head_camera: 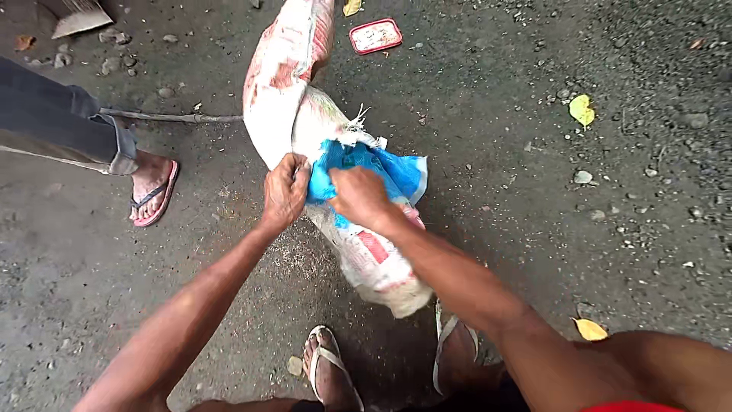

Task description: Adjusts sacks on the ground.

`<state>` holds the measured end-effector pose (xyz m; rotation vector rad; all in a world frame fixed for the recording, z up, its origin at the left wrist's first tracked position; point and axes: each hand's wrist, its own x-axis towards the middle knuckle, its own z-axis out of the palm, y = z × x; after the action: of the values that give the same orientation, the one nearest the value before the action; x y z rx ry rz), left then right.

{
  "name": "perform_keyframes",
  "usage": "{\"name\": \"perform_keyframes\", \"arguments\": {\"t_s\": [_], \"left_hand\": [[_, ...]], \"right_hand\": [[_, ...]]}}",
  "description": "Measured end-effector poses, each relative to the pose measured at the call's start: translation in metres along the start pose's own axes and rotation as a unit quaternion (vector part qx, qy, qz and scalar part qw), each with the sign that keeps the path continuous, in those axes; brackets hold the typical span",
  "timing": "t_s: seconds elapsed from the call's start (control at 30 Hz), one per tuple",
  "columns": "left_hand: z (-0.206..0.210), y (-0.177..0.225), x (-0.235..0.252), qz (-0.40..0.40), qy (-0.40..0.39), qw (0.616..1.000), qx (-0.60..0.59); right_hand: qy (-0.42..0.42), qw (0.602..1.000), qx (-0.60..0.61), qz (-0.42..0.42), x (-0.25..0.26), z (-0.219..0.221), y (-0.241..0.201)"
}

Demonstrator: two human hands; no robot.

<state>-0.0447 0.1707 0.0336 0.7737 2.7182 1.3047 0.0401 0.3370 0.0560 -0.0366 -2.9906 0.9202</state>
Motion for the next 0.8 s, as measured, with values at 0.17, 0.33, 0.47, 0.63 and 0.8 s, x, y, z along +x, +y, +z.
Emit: {"name": "perform_keyframes", "arguments": {"t_s": [0.17,0.33,0.47,0.63,0.8], "left_hand": [[0.038,-0.056,-0.051,-0.090,-0.111,0.989,0.025],[0.039,-0.058,-0.063,-0.071,-0.179,0.977,0.091],[0.013,-0.071,-0.030,-0.079,-0.285,0.925,0.241],[0.011,-0.023,0.013,0.051,-0.147,0.953,0.258],[0.069,0.020,0.061,0.069,-0.159,0.960,0.221]], "right_hand": [[-0.085,0.993,0.006,0.082,0.029,0.116,0.049],[-0.264,0.952,0.050,0.148,0.048,0.093,0.048],[-0.226,0.973,-0.019,0.041,0.052,0.120,0.037],[-0.254,0.958,0.130,-0.041,0.037,0.073,0.048],[-0.057,0.981,0.170,0.078,0.051,-0.045,0.121]]}}
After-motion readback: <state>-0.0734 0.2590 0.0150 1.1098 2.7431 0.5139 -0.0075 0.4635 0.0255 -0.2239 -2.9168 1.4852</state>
